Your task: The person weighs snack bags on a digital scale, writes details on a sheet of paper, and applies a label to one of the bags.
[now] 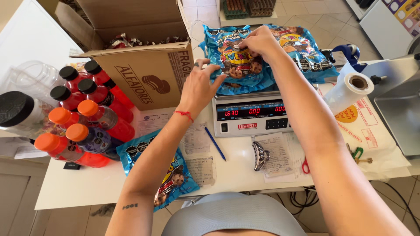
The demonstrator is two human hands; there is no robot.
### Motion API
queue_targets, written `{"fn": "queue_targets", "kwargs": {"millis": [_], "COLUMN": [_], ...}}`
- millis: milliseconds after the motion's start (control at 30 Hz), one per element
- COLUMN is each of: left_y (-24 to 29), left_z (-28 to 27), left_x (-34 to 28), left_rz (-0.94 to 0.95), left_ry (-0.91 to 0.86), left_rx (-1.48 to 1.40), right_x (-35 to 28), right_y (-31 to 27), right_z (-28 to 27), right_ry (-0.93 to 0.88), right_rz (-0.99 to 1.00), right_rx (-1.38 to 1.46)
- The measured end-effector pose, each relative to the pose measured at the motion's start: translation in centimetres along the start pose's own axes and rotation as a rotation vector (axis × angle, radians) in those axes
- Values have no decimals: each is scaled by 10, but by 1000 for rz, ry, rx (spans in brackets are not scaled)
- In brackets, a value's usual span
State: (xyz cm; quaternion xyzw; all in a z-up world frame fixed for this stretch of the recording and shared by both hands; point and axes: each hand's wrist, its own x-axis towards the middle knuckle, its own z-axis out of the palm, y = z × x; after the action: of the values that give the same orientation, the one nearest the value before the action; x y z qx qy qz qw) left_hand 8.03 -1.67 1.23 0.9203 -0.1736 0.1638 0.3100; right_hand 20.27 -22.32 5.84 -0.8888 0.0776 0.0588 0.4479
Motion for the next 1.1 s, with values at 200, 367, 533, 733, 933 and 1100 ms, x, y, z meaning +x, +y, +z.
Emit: {"fn": "queue_targets", "kwargs": {"millis": [200, 367, 533, 733, 933, 1100], "left_y": [-1, -3, 0, 14, 12, -8], "left_z": [4, 4, 4, 12, 30, 47], "left_x": [-8, -12, -9, 15, 31, -6], "left_rz": [-5, -56, -122, -294, -333, -162], "left_ry": [20, 5, 33, 0, 100, 403], "left_rx": [-46, -96, -184, -228, -306, -852], "right_x": [22, 33, 12, -61, -83, -129], "right_y": [9, 11, 11, 3, 7, 54], "right_z": [6, 2, -3, 9, 13, 12], "right_ry": [51, 42, 86, 157, 125, 237], "right_rz": [-55, -4, -90, -76, -7, -256], "right_rx": [-238, -320, -365, -511, -198, 148]}}
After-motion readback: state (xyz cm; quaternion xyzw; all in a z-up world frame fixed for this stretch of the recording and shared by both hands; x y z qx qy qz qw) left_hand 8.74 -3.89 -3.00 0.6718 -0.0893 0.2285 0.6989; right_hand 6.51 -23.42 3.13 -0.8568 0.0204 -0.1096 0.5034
